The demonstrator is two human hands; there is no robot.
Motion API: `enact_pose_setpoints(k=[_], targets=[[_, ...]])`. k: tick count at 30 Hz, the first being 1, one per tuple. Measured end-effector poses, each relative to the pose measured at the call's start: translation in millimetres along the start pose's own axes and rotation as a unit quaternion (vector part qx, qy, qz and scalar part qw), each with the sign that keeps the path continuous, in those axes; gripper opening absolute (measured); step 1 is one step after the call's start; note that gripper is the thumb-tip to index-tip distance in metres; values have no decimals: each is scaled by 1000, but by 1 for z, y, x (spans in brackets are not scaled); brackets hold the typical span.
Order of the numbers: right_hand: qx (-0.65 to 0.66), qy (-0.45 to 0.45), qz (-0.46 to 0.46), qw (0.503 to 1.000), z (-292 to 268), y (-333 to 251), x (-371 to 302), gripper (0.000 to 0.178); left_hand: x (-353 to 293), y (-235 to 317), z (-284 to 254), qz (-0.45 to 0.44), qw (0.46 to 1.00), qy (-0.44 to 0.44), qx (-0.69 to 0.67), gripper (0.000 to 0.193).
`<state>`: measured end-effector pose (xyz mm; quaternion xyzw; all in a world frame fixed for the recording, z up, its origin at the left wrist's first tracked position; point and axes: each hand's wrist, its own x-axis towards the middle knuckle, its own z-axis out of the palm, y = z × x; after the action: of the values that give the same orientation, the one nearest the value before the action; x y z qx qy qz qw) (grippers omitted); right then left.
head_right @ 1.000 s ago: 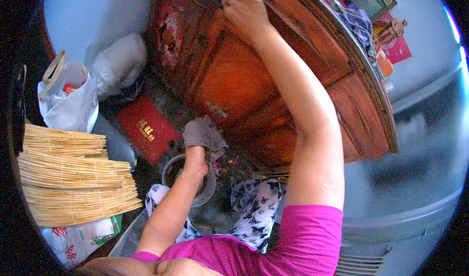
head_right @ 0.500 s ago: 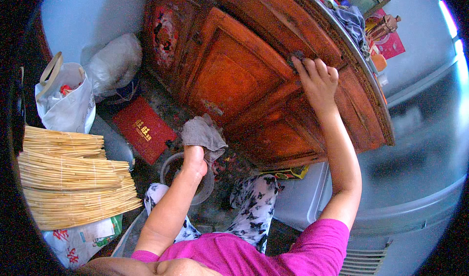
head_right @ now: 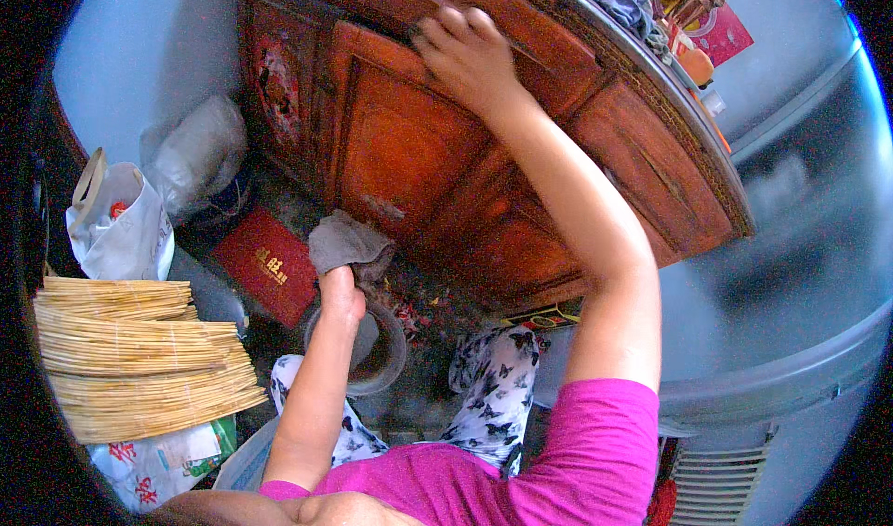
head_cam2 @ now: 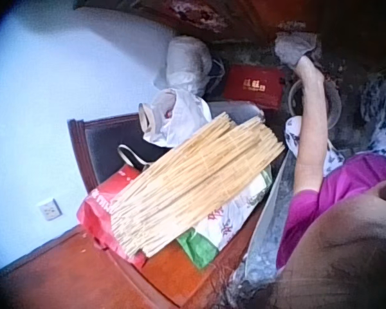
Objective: The person wipes the front of a wooden cabinet with a cloth, repeatedly dipping the cloth into a bucket of water to wet it. The person cleans the cabinet doors and drawers, focusing on different sections throughout the episode.
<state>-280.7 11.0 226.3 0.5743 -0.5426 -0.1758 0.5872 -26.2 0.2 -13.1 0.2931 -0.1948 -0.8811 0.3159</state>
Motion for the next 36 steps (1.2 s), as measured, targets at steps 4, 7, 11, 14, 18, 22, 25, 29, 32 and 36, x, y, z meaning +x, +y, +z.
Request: enact_pose_setpoints(k=[4,7,11,14,18,22,25,29,32,36], targets=[[84,-47,80,992,-59,24,-72,36,8,-10,4,64,998,-2,6,33],[220,-38,201,954,-95,17,-92,53,7,0,22,181,982,-37,43,30],[411,35,352,840,-142,-56,-131,53,30,57,84,329,921,-171,119,17],[529,43,376,760,-168,-117,-174,58,86,102,153,424,890,-142,87,16],[595,3,428,680,-188,-165,-218,48,170,161,232,457,855,-91,229,38],[655,17,443,612,-205,-188,-220,44,263,226,228,561,763,17,322,76],[598,-19,504,622,-207,-167,-251,44,217,117,255,510,757,68,403,80],[611,10,523,594,-219,-160,-257,43,130,53,279,538,748,74,382,66],[627,27,520,580,-227,-161,-253,42,87,13,280,570,756,46,317,65],[627,33,524,575,-230,-163,-252,40,36,-52,274,651,638,31,410,56]])
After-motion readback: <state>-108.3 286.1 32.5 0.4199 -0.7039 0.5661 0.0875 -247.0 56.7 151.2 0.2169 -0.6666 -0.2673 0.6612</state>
